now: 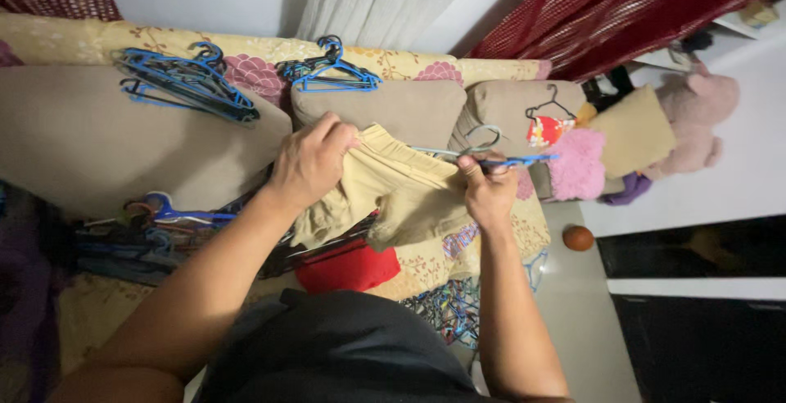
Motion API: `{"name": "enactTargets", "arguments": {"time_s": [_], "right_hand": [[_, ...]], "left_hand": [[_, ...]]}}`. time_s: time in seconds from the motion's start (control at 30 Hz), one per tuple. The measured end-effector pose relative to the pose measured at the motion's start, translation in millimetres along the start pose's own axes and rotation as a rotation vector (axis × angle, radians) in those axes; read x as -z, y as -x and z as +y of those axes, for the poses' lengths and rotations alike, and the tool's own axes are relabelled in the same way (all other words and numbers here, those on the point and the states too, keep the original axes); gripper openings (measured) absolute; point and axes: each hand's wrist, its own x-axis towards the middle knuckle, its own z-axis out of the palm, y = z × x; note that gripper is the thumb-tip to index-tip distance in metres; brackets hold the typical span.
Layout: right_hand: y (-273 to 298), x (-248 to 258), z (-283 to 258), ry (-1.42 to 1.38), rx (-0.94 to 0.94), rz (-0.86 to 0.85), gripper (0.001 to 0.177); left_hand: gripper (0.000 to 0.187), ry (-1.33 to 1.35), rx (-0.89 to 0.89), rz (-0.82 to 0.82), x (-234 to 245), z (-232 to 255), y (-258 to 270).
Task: The person untangles and sorts clothes hangers by hand on a bed, organizing them into different piles based on color and material.
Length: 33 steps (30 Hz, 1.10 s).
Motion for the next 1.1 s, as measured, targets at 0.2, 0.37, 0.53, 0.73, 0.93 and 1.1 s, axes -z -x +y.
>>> {"name": "enactTargets", "arguments": {"time_s": [0.2, 0.37, 0.53, 0.73, 0.93, 1.1], "right_hand": [[17, -5, -64, -0.036, -0.076, -0.317, 0.017], [30, -19, -100, 0.037, -0.295, -0.367, 0.016], [26, -28, -90, 0.176, -0.344, -0.113, 0.021], [19, -18, -71, -0.342, -0.151, -0.277, 0.040], [-12, -1, -91, -0.801, -0.345, -0.061, 0.031], [-1, -56, -93, -0.742, -0.457, 0.043, 0.037]], "left_hand": [[0.008, 0.269, -0.091, 0.031, 7, -3, 1], [0.008, 0.357, -0.040, 0.111, 6, 14, 7], [0.009, 0.452, 0.138, 0.191, 30, -10, -2], [0.009, 0.407, 0.053, 0.290, 51, -10, -3], [0.008, 0.318, 0.058, 0.182, 86, -45, 0], [0.008, 0.620, 0.112, -0.169, 60, -3, 26]]}}
